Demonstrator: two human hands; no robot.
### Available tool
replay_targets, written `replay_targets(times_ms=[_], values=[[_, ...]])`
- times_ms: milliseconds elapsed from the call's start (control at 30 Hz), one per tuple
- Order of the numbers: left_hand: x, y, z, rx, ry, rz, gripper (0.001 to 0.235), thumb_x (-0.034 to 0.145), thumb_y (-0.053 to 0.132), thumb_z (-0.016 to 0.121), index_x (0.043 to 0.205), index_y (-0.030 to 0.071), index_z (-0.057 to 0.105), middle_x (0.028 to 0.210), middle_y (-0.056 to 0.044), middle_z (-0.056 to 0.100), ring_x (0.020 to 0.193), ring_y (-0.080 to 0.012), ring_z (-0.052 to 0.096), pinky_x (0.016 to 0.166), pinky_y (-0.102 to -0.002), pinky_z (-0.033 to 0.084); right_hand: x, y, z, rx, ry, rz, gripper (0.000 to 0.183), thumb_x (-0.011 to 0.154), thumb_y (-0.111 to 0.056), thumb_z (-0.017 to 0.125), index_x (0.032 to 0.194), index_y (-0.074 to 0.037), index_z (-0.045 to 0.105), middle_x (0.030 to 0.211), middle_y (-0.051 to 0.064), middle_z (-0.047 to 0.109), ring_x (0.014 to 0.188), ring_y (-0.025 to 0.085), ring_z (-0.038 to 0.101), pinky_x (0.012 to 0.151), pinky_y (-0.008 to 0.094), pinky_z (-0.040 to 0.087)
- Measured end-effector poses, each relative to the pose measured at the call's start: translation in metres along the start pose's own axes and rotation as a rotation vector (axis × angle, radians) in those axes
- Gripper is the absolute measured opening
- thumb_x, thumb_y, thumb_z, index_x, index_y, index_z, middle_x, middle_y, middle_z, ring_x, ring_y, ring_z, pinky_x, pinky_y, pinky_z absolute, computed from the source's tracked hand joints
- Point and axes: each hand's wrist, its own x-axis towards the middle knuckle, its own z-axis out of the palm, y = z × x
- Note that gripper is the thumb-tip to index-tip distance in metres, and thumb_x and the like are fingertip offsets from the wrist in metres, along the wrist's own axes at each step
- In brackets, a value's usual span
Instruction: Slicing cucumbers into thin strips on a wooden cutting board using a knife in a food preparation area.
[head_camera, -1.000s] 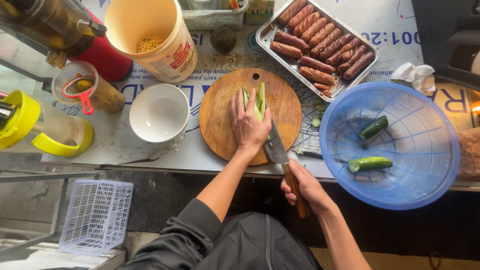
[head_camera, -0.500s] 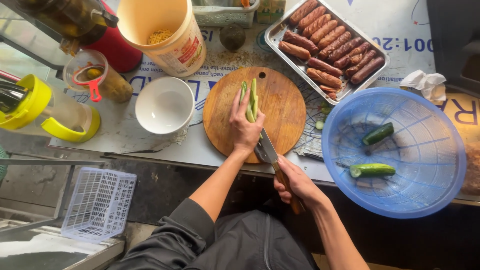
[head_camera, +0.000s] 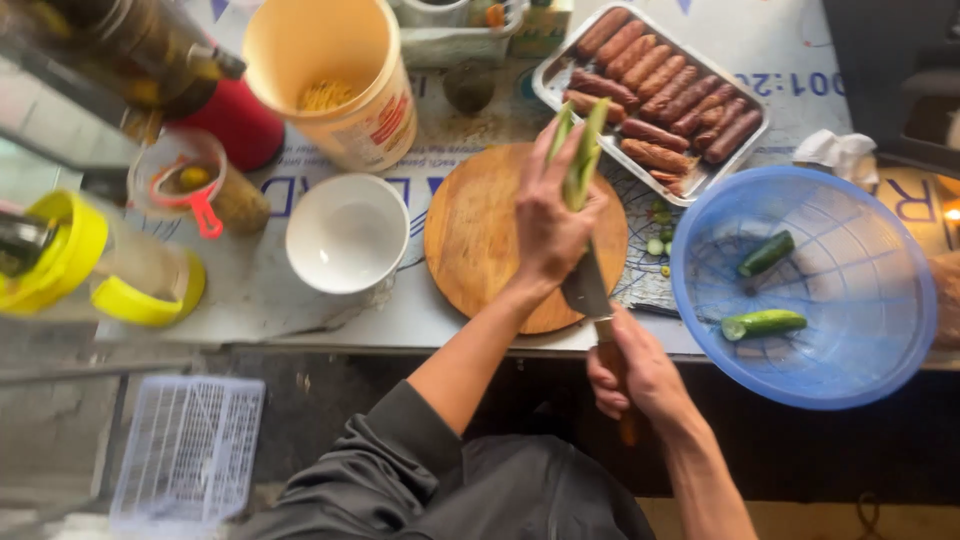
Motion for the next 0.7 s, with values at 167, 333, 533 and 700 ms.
replay_targets(times_ms=[167,333,533,700], values=[[0.022,0.115,0.076,-0.094,-0.250,0.200,0.080,0.081,0.004,0.074,0.151,0.030,0.048,0.163,-0.005,0.045,0.152,-0.0237,0.051,0.128,-0.033,0.043,-0.065,-0.063,-0.020,0.211,0.285,-0.115,0.024,0.106,-0.037,0.041,0.114,-0.016,0.047,0.051,0.009,0.033,0.026,0.014,0.027,0.024,0.027,0.024],[-0.024,0.233,0.191,-0.258,-0.426,0.394,0.084,0.081,0.003,0.074,0.155,0.030,0.044,0.166,-0.005,0.043,0.157,-0.0281,0.047,0.134,-0.040,0.042,-0.170,-0.114,-0.080,0.257,0.520,-0.299,0.031,0.106,-0.038,0.036,0.122,-0.015,0.049,0.052,0.010,0.034,0.028,0.014,0.027,0.024,0.028,0.025],[-0.145,0.326,0.362,-0.391,-0.651,0.413,0.086,0.080,0.006,0.073,0.155,0.032,0.041,0.167,-0.004,0.041,0.157,-0.0285,0.044,0.130,-0.042,0.042,-0.288,-0.126,-0.215,0.287,0.736,-0.416,0.030,0.108,-0.039,0.036,0.108,-0.012,0.050,0.052,0.008,0.036,0.029,0.013,0.028,0.024,0.028,0.027],[-0.244,0.360,0.503,-0.454,-0.793,0.309,0.078,0.076,0.010,0.064,0.149,0.028,0.049,0.160,-0.009,0.046,0.149,-0.0288,0.044,0.121,-0.043,0.038,-0.364,-0.138,-0.341,0.275,0.840,-0.364,0.034,0.107,-0.037,0.034,0.120,-0.011,0.052,0.051,0.005,0.034,0.031,0.010,0.027,0.025,0.027,0.028]])
